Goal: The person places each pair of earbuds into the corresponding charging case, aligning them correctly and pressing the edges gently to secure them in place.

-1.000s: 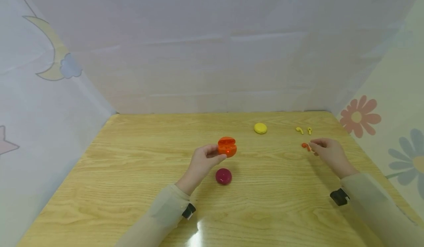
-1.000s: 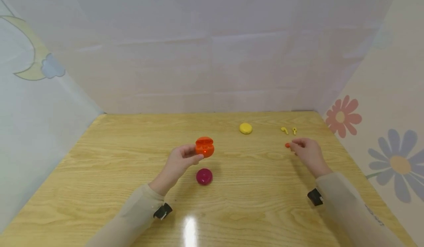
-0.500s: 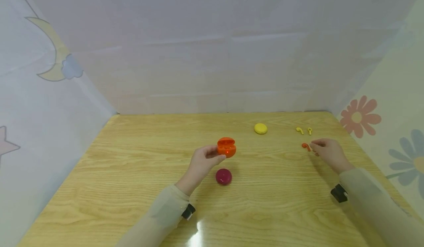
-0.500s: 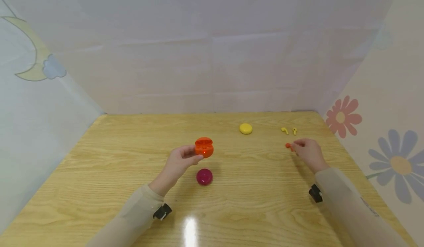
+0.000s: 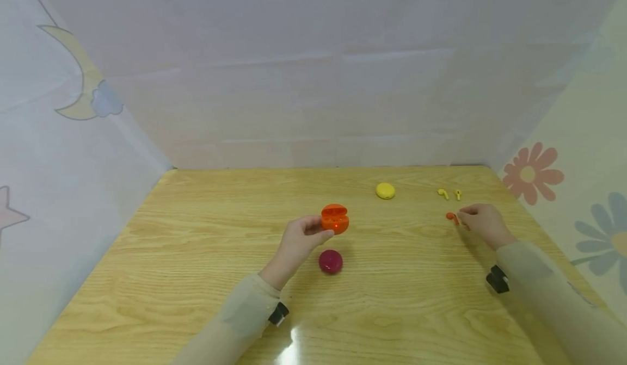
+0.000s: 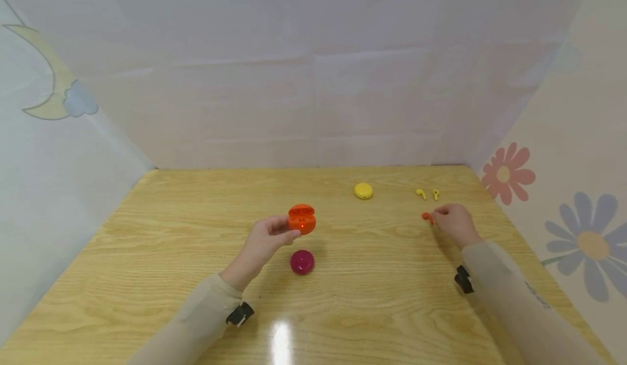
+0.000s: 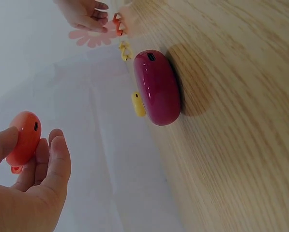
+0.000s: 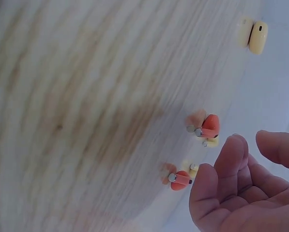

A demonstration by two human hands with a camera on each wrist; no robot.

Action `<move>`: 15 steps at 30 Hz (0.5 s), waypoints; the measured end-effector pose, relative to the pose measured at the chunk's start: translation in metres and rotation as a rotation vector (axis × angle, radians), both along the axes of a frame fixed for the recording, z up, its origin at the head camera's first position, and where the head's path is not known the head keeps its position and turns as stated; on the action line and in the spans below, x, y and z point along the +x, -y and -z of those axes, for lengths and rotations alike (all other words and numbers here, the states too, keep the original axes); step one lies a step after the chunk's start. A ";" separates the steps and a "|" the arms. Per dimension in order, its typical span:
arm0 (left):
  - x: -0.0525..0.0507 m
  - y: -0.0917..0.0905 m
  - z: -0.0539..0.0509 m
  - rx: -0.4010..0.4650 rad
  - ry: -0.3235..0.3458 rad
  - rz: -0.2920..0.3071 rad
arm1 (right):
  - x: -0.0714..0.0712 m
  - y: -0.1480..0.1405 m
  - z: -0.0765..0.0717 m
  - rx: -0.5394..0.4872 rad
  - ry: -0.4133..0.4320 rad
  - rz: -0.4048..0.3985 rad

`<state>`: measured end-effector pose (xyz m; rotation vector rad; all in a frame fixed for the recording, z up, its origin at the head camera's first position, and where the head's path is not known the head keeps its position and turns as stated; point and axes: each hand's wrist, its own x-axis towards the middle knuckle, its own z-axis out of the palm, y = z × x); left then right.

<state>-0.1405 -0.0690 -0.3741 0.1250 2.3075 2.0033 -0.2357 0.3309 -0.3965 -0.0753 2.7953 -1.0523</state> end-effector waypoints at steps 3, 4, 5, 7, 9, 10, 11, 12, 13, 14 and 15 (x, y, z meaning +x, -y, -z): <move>0.001 0.000 0.001 0.003 -0.007 0.006 | -0.002 0.001 0.000 0.010 0.012 -0.003; 0.001 0.000 0.001 0.004 -0.008 0.008 | -0.003 0.001 0.000 0.017 0.013 -0.007; 0.001 -0.001 0.000 0.005 -0.006 0.007 | -0.004 0.001 0.001 0.021 0.014 -0.011; 0.001 -0.001 0.000 0.002 -0.002 0.003 | -0.006 0.001 0.002 0.033 0.017 -0.020; 0.001 -0.001 0.000 0.001 0.003 0.000 | -0.008 0.001 0.003 0.055 0.014 -0.028; 0.001 -0.001 -0.001 0.002 0.004 0.000 | -0.009 0.001 0.004 0.067 0.012 -0.031; 0.001 -0.001 -0.001 0.001 0.004 0.000 | -0.010 0.001 0.005 0.074 0.012 -0.034; 0.001 -0.001 -0.001 0.001 0.002 0.001 | -0.011 0.001 0.005 0.084 0.010 -0.036; 0.001 -0.001 -0.001 0.000 0.000 0.002 | -0.012 0.000 0.006 0.096 0.007 -0.040; 0.001 -0.001 -0.001 -0.001 -0.002 0.001 | -0.013 0.000 0.006 0.105 0.006 -0.042; 0.001 -0.001 -0.001 -0.002 -0.001 0.000 | -0.014 0.000 0.006 0.117 0.002 -0.047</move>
